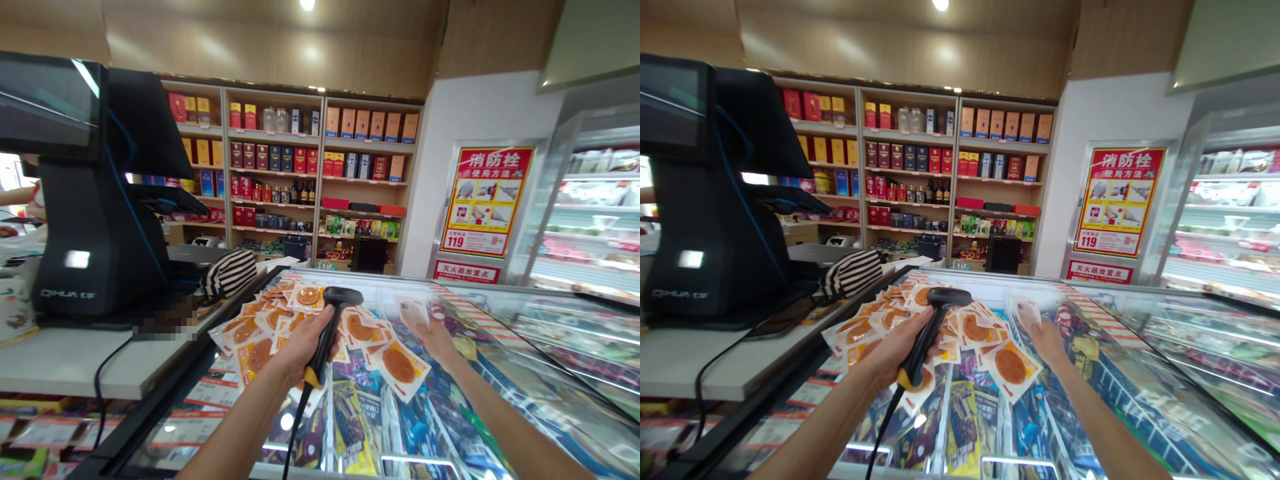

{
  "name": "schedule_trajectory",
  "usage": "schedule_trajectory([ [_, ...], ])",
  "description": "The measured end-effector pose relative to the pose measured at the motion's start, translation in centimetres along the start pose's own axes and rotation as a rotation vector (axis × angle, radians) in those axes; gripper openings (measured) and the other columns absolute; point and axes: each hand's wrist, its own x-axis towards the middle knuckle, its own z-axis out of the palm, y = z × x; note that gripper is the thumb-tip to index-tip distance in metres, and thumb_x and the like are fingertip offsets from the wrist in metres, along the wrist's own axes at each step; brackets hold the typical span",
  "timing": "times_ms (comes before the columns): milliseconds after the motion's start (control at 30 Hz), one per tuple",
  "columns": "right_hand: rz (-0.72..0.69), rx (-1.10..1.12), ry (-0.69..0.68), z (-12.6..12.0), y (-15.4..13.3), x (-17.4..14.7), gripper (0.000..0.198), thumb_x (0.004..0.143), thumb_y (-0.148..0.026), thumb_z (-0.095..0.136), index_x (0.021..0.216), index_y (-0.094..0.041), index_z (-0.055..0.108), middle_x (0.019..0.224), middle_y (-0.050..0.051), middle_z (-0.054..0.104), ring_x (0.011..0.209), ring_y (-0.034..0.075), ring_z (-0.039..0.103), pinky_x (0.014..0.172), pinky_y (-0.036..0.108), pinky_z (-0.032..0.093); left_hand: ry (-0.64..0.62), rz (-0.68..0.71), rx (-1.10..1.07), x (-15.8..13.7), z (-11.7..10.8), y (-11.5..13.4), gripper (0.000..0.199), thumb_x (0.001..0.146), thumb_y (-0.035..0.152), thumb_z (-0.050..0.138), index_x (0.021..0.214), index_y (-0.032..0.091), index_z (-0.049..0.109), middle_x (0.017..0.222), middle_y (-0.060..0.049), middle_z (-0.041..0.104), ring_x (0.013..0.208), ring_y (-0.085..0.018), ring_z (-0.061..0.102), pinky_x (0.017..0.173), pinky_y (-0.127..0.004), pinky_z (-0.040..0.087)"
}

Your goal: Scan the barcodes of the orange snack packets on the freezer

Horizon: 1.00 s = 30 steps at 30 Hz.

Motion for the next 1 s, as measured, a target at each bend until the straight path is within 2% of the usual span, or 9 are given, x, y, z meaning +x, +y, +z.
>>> schedule_trajectory([
  [200,-0.267,-0.053,-0.063,4.3,-6.2,-1.6,0.04,0.074,-0.019,0.026,0.105,-0.016,0.049,0.102,0.007,0.057,0.095,0.018,0.05,0.083,0.031,0.036,0.192,0.04,-0.014,-0.2,-2.4,-0.3,0.037,0.065,0.052,0.047,0.062,0.015,0.044,0.046,0.004,0.047,0.037,-0.006,0.044,0.036,-0.018,0.033],
  [333,-0.458,-0.06,-0.092,7.1,-9.6,-2.4,0.045,0.067,-0.016,0.033,0.11,-0.016,0.046,0.115,0.007,0.048,0.108,0.018,0.039,0.092,0.034,0.028,0.214,0.067,-0.003,-0.2,-2.8,-1.1,0.041,0.064,0.057,0.044,0.06,0.016,0.042,0.043,0.005,0.045,0.035,-0.007,0.042,0.036,-0.018,0.031],
  [433,-0.492,-0.084,-0.107,7.7,-10.5,-2.5,0.049,0.064,-0.021,0.04,0.113,-0.017,0.044,0.12,0.008,0.042,0.113,0.022,0.033,0.093,0.038,0.026,0.218,0.104,0.035,0.1,-2.2,-1.7,0.043,0.064,0.058,0.042,0.059,0.016,0.042,0.043,0.004,0.044,0.034,-0.006,0.041,0.036,-0.018,0.03],
  [533,-0.467,-0.007,-0.036,6.8,-10.3,-2.6,0.045,0.067,-0.029,0.041,0.11,-0.018,0.047,0.12,0.008,0.043,0.113,0.023,0.033,0.092,0.041,0.026,0.236,0.131,0.052,0.9,-1.2,-2.3,0.04,0.065,0.056,0.042,0.059,0.016,0.042,0.043,0.005,0.043,0.034,-0.006,0.04,0.036,-0.019,0.03],
  [667,-0.277,0.333,0.045,4.9,-9.6,-3.4,0.041,0.072,-0.042,0.035,0.099,-0.018,0.054,0.104,0.008,0.055,0.099,0.022,0.048,0.081,0.035,0.039,0.204,0.169,0.011,2.9,0.6,-3.9,0.036,0.068,0.053,0.041,0.064,0.017,0.041,0.046,0.005,0.043,0.035,-0.007,0.042,0.037,-0.019,0.03],
  [767,-0.159,0.707,-0.121,3.7,-10.1,-4.4,0.044,0.073,-0.048,0.034,0.097,-0.017,0.054,0.095,0.008,0.06,0.084,0.021,0.055,0.064,0.03,0.045,0.142,0.22,-0.014,4.5,2.3,-5.3,0.033,0.069,0.049,0.039,0.079,0.018,0.043,0.048,0.005,0.043,0.035,-0.007,0.041,0.036,-0.019,0.029],
  [867,-0.069,0.996,-0.331,3.0,-11.3,-5.6,0.048,0.072,-0.051,0.036,0.097,-0.014,0.054,0.071,0.006,0.062,0.058,0.016,0.056,0.044,0.024,0.041,0.058,0.238,-0.024,5.5,4.2,-6.2,0.039,0.069,0.044,0.043,0.099,0.019,0.04,0.057,0.004,0.048,0.04,-0.008,0.044,0.04,-0.02,0.032],
  [933,-0.016,1.058,-0.341,2.6,-12.1,-6.2,0.048,0.071,-0.051,0.04,0.099,-0.015,0.052,0.061,0.002,0.06,0.047,0.013,0.051,0.036,0.021,0.035,0.013,0.221,-0.037,5.6,5.1,-6.4,0.047,0.068,0.041,0.047,0.108,0.02,0.035,0.066,0.002,0.052,0.045,-0.008,0.047,0.044,-0.02,0.035],
  [1000,-0.035,1.058,-0.269,2.4,-12.3,-6.5,0.047,0.07,-0.05,0.042,0.1,-0.015,0.052,0.062,0.002,0.06,0.048,0.012,0.051,0.036,0.021,0.034,-0.003,0.202,-0.057,5.4,5.4,-6.3,0.055,0.066,0.04,0.05,0.113,0.019,0.03,0.067,0.002,0.052,0.047,-0.008,0.048,0.046,-0.021,0.037],
])
